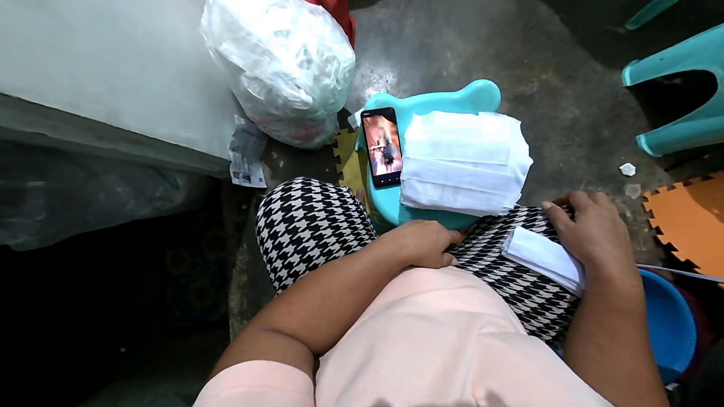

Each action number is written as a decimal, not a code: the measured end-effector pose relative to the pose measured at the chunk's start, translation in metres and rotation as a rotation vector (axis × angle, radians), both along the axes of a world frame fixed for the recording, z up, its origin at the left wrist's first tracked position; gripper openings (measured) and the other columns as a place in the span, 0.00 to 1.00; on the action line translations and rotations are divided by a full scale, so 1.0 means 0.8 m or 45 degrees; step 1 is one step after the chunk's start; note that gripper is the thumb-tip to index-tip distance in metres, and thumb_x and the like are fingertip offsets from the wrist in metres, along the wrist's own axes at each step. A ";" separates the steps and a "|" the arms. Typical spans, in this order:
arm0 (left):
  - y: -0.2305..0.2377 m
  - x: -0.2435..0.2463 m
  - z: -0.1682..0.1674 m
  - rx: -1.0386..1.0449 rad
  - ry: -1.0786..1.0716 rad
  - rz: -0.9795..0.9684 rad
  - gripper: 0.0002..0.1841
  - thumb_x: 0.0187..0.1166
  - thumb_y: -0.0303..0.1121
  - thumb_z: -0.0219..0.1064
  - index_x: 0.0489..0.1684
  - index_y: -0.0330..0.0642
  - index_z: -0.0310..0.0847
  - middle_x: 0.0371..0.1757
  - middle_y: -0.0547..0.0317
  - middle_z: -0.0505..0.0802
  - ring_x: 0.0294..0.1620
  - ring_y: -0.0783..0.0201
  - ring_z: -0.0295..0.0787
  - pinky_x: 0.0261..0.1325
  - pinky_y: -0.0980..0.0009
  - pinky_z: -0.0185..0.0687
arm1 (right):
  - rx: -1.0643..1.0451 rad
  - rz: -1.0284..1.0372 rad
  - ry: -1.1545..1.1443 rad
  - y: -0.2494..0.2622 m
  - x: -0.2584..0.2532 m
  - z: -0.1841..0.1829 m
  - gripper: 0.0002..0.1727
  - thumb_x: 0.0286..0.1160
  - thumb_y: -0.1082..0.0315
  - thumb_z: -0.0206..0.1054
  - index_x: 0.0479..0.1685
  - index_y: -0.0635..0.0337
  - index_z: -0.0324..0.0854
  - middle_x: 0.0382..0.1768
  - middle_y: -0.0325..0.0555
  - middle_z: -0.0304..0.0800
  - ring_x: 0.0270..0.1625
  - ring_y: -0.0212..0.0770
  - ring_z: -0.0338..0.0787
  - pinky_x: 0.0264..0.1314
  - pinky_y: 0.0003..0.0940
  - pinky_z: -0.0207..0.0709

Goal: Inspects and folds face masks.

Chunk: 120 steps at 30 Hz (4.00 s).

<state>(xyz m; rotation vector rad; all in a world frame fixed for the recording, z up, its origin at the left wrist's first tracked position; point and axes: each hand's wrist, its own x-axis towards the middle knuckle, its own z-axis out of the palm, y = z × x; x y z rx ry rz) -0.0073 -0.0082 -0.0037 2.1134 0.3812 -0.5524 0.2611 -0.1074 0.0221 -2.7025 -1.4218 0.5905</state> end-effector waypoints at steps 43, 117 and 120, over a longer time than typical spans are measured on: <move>0.000 -0.001 0.003 0.020 0.004 -0.017 0.23 0.89 0.47 0.59 0.76 0.45 0.77 0.52 0.42 0.93 0.58 0.42 0.90 0.61 0.39 0.80 | 0.011 -0.014 0.000 0.000 -0.002 0.002 0.25 0.85 0.50 0.62 0.58 0.65 0.84 0.63 0.73 0.80 0.70 0.75 0.77 0.66 0.78 0.65; -0.001 -0.001 0.004 0.014 0.018 -0.031 0.24 0.89 0.47 0.59 0.76 0.44 0.77 0.55 0.42 0.92 0.61 0.41 0.89 0.63 0.39 0.79 | 0.019 -0.007 -0.004 -0.001 0.000 -0.001 0.25 0.85 0.50 0.61 0.58 0.66 0.84 0.62 0.73 0.80 0.70 0.75 0.77 0.65 0.78 0.65; -0.001 -0.001 0.004 0.014 0.015 -0.025 0.23 0.89 0.47 0.59 0.76 0.44 0.77 0.54 0.42 0.92 0.60 0.41 0.89 0.62 0.39 0.80 | 0.012 -0.008 -0.010 -0.001 -0.001 0.000 0.25 0.85 0.49 0.61 0.58 0.66 0.84 0.62 0.73 0.80 0.70 0.75 0.77 0.66 0.78 0.65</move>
